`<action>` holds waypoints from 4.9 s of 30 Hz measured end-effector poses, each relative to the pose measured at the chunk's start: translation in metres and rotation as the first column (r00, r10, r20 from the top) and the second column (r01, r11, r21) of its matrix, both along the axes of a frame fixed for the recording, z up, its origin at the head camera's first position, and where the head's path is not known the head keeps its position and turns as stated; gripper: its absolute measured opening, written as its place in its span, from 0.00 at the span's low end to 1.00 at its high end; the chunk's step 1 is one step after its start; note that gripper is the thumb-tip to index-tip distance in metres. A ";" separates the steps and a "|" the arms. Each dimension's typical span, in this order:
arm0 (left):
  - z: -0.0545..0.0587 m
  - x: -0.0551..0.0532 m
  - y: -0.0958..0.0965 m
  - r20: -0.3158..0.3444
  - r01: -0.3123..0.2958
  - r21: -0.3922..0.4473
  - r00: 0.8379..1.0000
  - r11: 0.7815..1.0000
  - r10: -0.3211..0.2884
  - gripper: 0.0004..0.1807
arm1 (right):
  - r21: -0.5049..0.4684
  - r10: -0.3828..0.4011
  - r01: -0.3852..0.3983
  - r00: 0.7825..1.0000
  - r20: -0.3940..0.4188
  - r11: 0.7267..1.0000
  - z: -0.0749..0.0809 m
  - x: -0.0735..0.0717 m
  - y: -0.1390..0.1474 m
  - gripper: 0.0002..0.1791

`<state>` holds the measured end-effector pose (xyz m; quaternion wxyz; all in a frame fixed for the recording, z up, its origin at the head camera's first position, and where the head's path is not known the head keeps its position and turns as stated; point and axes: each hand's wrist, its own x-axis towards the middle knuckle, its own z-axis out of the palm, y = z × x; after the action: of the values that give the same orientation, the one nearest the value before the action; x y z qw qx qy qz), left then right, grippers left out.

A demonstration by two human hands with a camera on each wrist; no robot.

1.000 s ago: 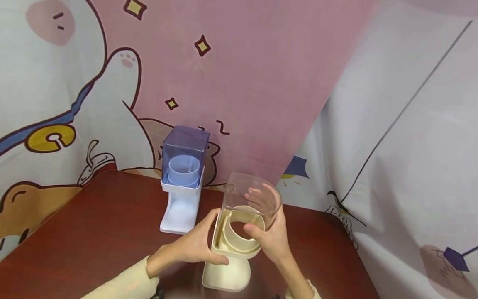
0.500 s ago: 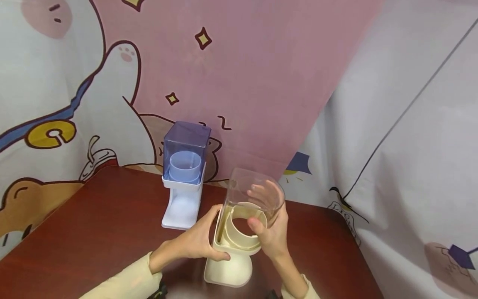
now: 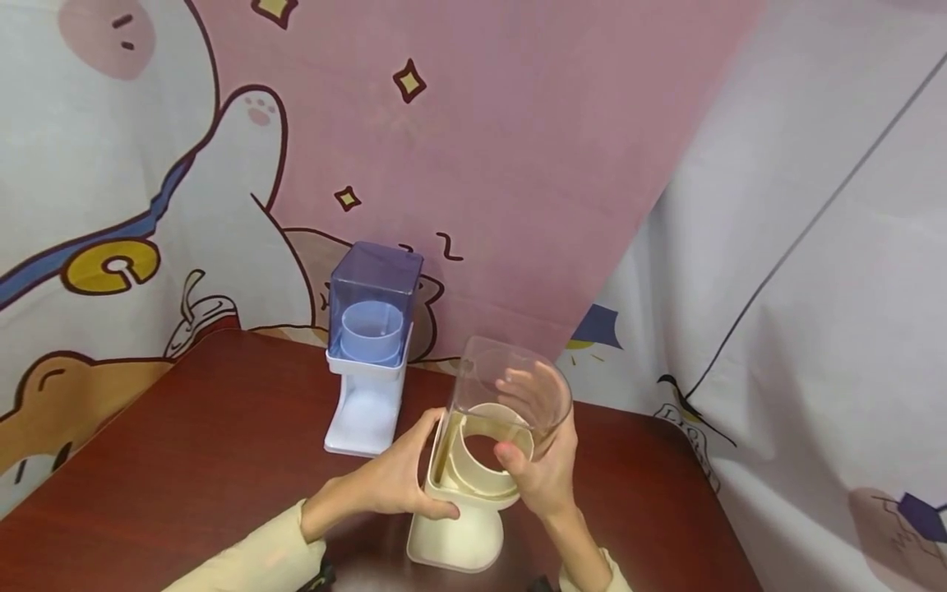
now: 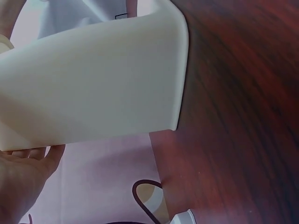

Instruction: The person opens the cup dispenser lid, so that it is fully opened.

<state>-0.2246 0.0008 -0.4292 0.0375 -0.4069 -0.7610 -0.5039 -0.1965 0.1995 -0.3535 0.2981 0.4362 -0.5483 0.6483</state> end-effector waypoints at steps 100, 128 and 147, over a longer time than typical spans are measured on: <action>0.004 -0.007 -0.004 -0.003 0.025 -0.009 1.000 1.000 -0.025 0.55 | -0.048 -0.020 0.021 1.000 0.016 0.999 0.005 0.001 -0.006 0.50; 0.004 -0.005 -0.003 0.004 0.020 -0.016 1.000 1.000 -0.020 0.60 | -0.431 0.006 0.072 0.984 0.178 0.900 0.047 -0.015 0.098 0.48; 0.002 -0.003 -0.003 0.059 0.037 0.006 0.998 0.999 -0.038 0.59 | 0.475 -0.834 0.776 0.113 0.540 0.414 -0.099 -0.081 0.197 0.56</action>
<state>-0.2274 -0.0020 -0.4273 0.0065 -0.4058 -0.7527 -0.5184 -0.2772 0.3964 -0.4529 0.3429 -0.2125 -0.7840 0.4717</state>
